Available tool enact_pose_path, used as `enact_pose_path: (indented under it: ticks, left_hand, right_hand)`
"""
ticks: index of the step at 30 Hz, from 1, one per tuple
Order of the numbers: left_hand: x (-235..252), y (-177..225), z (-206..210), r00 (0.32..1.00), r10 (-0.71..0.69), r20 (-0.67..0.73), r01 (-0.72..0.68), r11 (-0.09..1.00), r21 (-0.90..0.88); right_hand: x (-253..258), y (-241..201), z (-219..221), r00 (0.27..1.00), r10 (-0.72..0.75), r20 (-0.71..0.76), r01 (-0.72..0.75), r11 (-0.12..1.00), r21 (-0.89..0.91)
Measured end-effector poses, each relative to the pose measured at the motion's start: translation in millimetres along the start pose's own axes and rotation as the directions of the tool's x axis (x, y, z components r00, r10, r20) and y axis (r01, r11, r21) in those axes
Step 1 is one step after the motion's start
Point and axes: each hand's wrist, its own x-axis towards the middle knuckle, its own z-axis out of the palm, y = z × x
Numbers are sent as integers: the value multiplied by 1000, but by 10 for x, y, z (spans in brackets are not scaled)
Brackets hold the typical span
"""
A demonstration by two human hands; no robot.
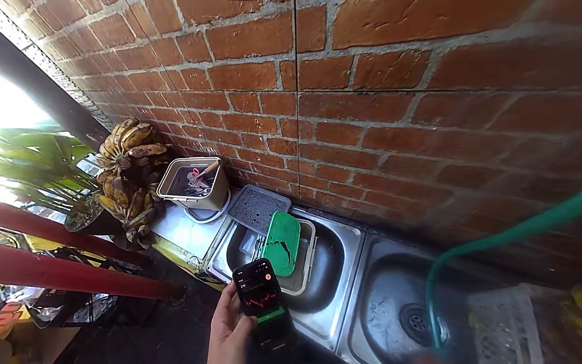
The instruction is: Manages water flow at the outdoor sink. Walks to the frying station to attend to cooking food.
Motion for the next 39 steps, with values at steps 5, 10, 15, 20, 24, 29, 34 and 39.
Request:
enact_pose_path:
  ticks: [5, 10, 15, 20, 24, 29, 34, 39]
  left_hand:
    - [-28, -28, -23, 1000, -2, 7, 2, 1000, -11]
    - [-31, -56, -39, 999, 16, 42, -15, 1000, -19]
    - [-46, -51, -57, 998, 15, 57, -14, 1000, -19]
    - [-71, -41, -78, 998, 24, 54, -23, 999, -30]
    - [-99, -40, -106, 999, 32, 44, -31, 999, -26]
    - [-126, -28, -128, 999, 35, 29, -35, 999, -24]
    - [-142, -29, -117, 998, 65, 14, -64, 998, -14]
    - [-150, -53, -172, 998, 51, 25, -50, 998, -33]
  right_hand:
    - [-88, -75, 2, 991, 71, 112, -79, 994, 77]
    - [-144, -63, -43, 991, 50, 124, -60, 995, 81]
    - [-164, -85, -58, 989, 65, 133, -87, 981, 172]
    - [-187, -75, -43, 998, 63, 10, -63, 997, 32]
    - [-125, -29, -54, 995, 95, -5, -95, 994, -46]
    - [-177, 8, 25, 993, 119, 20, -113, 973, -200]
    - [-148, 53, 95, 990, 116, 79, -97, 974, -207]
    - [-153, 85, 108, 998, 64, 4, -61, 966, -253]
